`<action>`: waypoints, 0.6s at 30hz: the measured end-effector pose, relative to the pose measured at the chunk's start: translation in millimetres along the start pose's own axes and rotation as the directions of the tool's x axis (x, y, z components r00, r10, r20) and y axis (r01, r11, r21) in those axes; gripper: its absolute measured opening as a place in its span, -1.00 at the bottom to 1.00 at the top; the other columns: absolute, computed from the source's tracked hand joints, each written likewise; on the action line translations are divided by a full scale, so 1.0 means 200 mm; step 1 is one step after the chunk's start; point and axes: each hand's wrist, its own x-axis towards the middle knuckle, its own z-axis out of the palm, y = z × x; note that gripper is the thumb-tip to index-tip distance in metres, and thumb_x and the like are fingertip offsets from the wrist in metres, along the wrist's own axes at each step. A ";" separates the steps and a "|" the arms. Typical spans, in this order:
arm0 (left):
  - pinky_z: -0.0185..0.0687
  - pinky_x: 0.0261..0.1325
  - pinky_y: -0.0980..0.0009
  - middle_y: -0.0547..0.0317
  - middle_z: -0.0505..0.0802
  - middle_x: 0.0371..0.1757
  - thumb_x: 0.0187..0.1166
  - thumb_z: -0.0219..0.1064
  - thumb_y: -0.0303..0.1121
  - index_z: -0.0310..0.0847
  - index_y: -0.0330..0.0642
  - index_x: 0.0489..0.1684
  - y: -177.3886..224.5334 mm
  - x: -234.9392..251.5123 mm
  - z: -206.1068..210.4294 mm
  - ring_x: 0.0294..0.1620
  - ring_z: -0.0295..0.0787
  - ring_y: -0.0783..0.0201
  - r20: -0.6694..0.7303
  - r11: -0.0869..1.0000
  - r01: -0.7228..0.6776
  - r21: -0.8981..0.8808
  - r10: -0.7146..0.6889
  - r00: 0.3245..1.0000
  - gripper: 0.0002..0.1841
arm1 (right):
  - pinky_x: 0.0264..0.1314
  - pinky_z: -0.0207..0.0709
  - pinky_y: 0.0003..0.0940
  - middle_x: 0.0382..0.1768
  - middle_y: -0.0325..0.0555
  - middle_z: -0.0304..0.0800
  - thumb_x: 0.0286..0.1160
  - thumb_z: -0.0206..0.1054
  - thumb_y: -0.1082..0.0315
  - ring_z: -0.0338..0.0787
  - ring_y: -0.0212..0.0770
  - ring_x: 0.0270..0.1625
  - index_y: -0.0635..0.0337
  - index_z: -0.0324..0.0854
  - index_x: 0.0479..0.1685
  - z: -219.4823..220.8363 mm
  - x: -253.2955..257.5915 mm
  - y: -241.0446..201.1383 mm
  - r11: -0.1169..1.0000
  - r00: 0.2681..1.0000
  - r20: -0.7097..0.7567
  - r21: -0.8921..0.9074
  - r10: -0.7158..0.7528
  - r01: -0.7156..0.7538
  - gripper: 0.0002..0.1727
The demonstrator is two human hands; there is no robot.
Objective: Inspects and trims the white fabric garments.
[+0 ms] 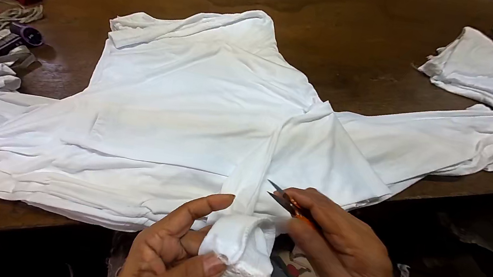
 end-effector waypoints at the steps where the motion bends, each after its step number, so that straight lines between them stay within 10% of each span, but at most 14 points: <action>1: 0.80 0.18 0.28 -0.17 0.90 0.04 0.61 0.32 -0.54 0.42 -0.38 0.61 0.00 0.00 0.01 -0.01 0.91 0.21 -0.030 1.000 0.001 -0.003 -0.001 1.000 -0.47 | -0.26 0.50 -0.58 -0.26 -0.35 0.65 0.88 -0.03 -0.03 0.59 -0.52 -0.27 0.04 0.68 0.27 -0.04 -0.01 -0.01 0.998 0.999 -0.004 -0.060 -0.035 0.035 -0.53; 7: 0.82 0.04 0.32 -0.22 0.90 -0.02 0.59 0.32 -0.58 0.46 -0.37 0.60 -0.04 0.01 0.05 -0.10 0.91 0.21 -0.209 0.999 -0.006 -0.043 -0.003 0.978 -0.47 | -0.22 0.45 -0.39 -0.25 -0.04 0.63 0.89 -0.09 0.05 0.59 -0.19 -0.23 0.13 0.63 0.38 -0.19 -0.13 -0.14 0.902 0.981 0.115 -0.389 -0.157 0.190 -0.51; 18: 0.82 0.10 0.28 -0.20 0.91 0.01 0.57 0.27 -0.66 0.36 -0.44 0.65 -0.02 0.00 0.14 -0.08 0.92 0.20 -0.249 0.998 0.030 -0.058 -0.043 0.968 -0.43 | -0.27 0.36 -0.42 -0.35 -0.09 0.58 0.86 -0.01 0.03 0.53 -0.19 -0.29 0.17 0.68 0.32 -0.14 -0.14 -0.11 0.847 0.960 0.078 -0.455 -0.269 0.275 -0.52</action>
